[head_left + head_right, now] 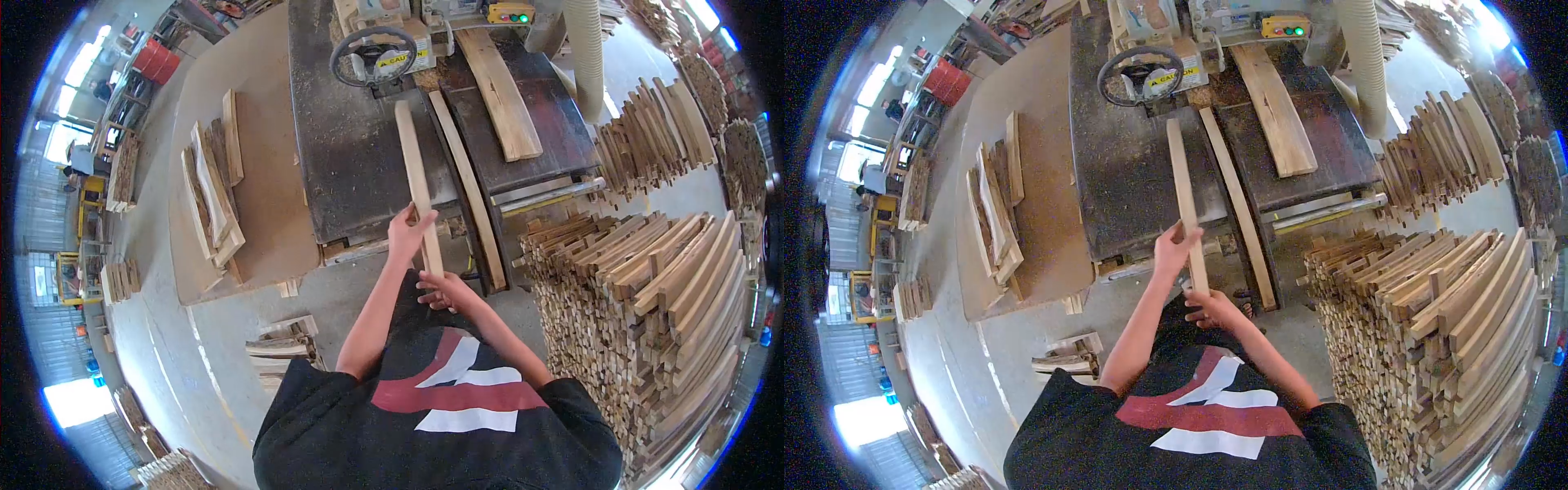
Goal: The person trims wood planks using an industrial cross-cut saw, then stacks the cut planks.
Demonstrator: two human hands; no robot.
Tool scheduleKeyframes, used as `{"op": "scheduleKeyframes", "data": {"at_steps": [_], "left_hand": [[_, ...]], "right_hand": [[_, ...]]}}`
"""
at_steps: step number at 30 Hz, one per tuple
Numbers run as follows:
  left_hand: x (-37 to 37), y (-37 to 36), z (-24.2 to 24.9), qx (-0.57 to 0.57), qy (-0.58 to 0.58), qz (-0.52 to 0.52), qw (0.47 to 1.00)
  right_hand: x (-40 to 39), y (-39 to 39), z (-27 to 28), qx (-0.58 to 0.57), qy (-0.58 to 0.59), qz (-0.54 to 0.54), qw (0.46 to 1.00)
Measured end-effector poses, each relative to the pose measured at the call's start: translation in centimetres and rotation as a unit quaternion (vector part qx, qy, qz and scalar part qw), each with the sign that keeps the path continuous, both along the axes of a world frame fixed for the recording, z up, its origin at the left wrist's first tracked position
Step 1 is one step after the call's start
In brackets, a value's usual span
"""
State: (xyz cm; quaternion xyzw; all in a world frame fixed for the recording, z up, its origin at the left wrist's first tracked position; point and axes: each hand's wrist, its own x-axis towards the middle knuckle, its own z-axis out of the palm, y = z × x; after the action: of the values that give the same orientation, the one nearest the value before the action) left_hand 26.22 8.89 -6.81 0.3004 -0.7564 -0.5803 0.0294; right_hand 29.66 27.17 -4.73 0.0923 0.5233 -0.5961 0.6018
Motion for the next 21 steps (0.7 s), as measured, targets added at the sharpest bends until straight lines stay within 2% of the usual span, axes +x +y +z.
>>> {"op": "scheduleKeyframes", "data": {"at_steps": [1, 2, 3, 4, 5, 6, 7, 8, 9, 12, 14, 15, 17, 20, 21], "left_hand": [[-0.4, 1.0, -1.0, -0.098, -0.001, 0.046, 0.994], [-1.1, 1.8, 0.5, -0.094, -0.019, 0.028, 0.995], [-1.8, 3.2, 0.0, -0.151, -0.011, 0.056, 0.987], [-2.2, 4.4, -0.9, -0.207, -0.004, 0.083, 0.975], [-2.6, 4.7, -1.5, -0.122, 0.005, 0.051, 0.991], [-3.0, 5.5, -2.2, -0.121, 0.01, 0.056, 0.991], [-3.3, 6.5, -3.0, -0.224, -0.041, 0.054, 0.972], [-3.5, 7.2, -3.4, -0.324, -0.092, 0.051, 0.94], [-3.6, 7.6, -2.1, -0.343, -0.113, 0.029, 0.932], [-5.8, 7.4, -5.3, -0.397, -0.061, 0.053, 0.914], [-7.9, 6.4, -4.8, -0.364, -0.067, 0.056, 0.927], [-9.0, 5.8, -4.5, -0.357, -0.072, 0.075, 0.928], [-11.6, 4.3, -4.4, -0.348, -0.07, 0.091, 0.93], [-15.0, 1.5, -5.3, -0.361, -0.06, 0.095, 0.926], [-16.1, 0.6, -5.7, -0.369, -0.04, 0.101, 0.923]], "right_hand": [[0.3, 0.1, -1.7, -0.001, 0.004, 0.006, 1.0], [0.7, 0.1, -4.0, 0.009, -0.077, -0.089, 0.993], [0.7, 0.1, -5.1, 0.018, -0.155, -0.184, 0.97], [0.2, 0.1, -4.9, 0.015, -0.149, -0.18, 0.972], [-0.4, 0.2, -4.6, -0.017, -0.218, -0.232, 0.948], [-0.8, 0.5, -4.2, -0.046, -0.287, -0.282, 0.915], [-1.1, 1.3, -6.4, -0.076, -0.289, -0.289, 0.909], [-1.4, 2.2, -7.1, -0.074, -0.287, -0.285, 0.912], [-1.8, 2.6, -7.6, -0.094, -0.287, -0.286, 0.909], [-2.3, 2.0, -7.8, -0.124, -0.259, -0.298, 0.91], [-3.2, 0.6, -8.1, -0.054, -0.136, -0.28, 0.949], [-3.7, -0.1, -8.3, -0.055, -0.134, -0.282, 0.948], [-5.5, -1.8, -7.9, 0.042, -0.029, -0.242, 0.969], [-9.0, -4.5, -6.8, 0.022, 0.025, -0.228, 0.973], [-10.1, -5.6, -6.6, 0.015, -0.002, -0.258, 0.966]]}}
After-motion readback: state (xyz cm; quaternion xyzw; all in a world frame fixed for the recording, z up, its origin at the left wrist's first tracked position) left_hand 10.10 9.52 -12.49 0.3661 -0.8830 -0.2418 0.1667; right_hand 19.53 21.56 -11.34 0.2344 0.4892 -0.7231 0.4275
